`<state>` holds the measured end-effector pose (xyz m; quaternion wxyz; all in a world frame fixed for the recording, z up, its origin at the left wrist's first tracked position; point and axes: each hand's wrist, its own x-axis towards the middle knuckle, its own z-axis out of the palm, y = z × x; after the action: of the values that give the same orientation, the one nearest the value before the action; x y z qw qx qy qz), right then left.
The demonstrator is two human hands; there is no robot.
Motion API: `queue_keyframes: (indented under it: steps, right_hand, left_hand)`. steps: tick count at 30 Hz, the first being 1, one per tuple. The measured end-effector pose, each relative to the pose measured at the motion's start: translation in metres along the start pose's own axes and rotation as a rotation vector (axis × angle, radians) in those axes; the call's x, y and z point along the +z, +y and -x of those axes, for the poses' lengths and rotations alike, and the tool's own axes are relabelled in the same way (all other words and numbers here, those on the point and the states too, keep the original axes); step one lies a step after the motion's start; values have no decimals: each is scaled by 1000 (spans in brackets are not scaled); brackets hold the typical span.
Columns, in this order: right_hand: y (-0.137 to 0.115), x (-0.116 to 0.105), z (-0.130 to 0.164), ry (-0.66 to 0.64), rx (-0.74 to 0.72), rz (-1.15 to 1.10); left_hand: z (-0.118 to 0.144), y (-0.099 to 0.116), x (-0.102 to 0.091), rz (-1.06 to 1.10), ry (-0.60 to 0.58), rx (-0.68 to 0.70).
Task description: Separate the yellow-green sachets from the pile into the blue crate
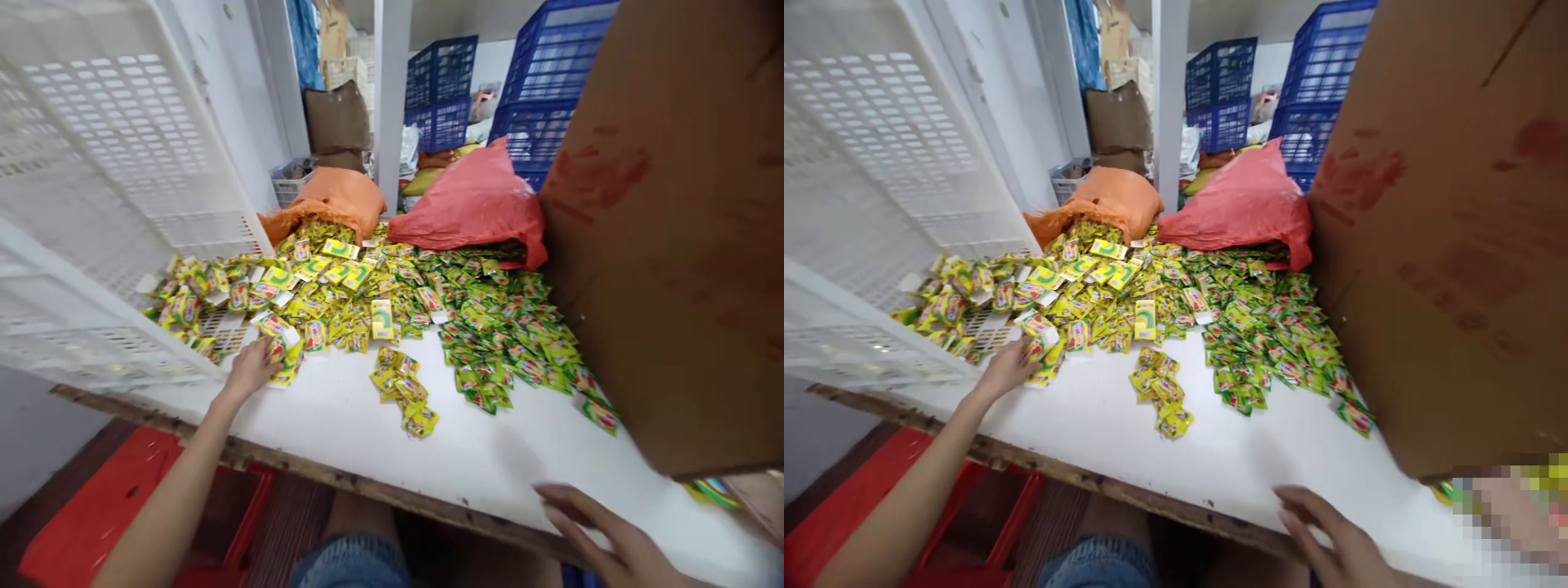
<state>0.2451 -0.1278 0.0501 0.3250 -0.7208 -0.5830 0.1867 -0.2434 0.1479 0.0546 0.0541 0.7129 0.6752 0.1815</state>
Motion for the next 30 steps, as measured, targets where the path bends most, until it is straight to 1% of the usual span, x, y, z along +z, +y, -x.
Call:
queue_keyframes:
  steps: [1, 2, 3, 4, 5, 6, 8, 9, 10, 12, 13, 15, 17, 21, 25, 27, 30]
  right_hand:
    - [-4, 8, -9, -80, 0, -24]
    - [-9, 17, -21, -109, 7, -49]
    - [-12, 27, -34, -98, 18, -60]
    - [-15, 38, -49, -55, 36, -50]
    - [-17, 49, -65, 0, 62, -24]
    - [-17, 59, -80, 57, 95, 13]
    - [-16, 76, -108, 149, 152, 81]
    - [-15, 82, -119, 192, 180, 117]
    - [-14, 88, -130, 230, 202, 152]
    - [-13, 95, -144, 292, 229, 223]
    - [-13, 98, -149, 310, 231, 254]
    - [-14, 102, -154, 329, 212, 304]
    - [-15, 105, -155, 330, 168, 337]
    - [-15, 113, -157, 286, 75, 353]
    - [-18, 113, -156, 256, 25, 309]
    - [-26, 112, -151, 222, -31, 261]
    - [-48, 117, -137, 153, -153, 183]
  left_hand:
    - [1, 6, -2, 12, 58, 13]
    - [5, 14, -3, 56, 123, 21]
    - [10, 25, -3, 136, 184, 21]
    - [17, 37, -1, 258, 214, 11]
    - [27, 52, 3, 422, 204, -9]
    - [38, 69, 9, 593, 169, -36]
    - [65, 103, 26, 924, 19, -101]
    - [79, 119, 37, 1049, -79, -132]
    - [92, 134, 47, 1138, -174, -180]
    - [114, 156, 66, 1251, -264, -276]
    - [122, 164, 74, 1286, -313, -278]
    - [132, 171, 83, 1335, -376, -266]
    - [134, 170, 85, 1375, -410, -266]
    - [130, 165, 86, 1419, -410, -307]
    - [129, 165, 89, 1395, -434, -260]
    - [129, 167, 90, 1409, -440, -273]
    - [128, 169, 89, 1450, -463, -305]
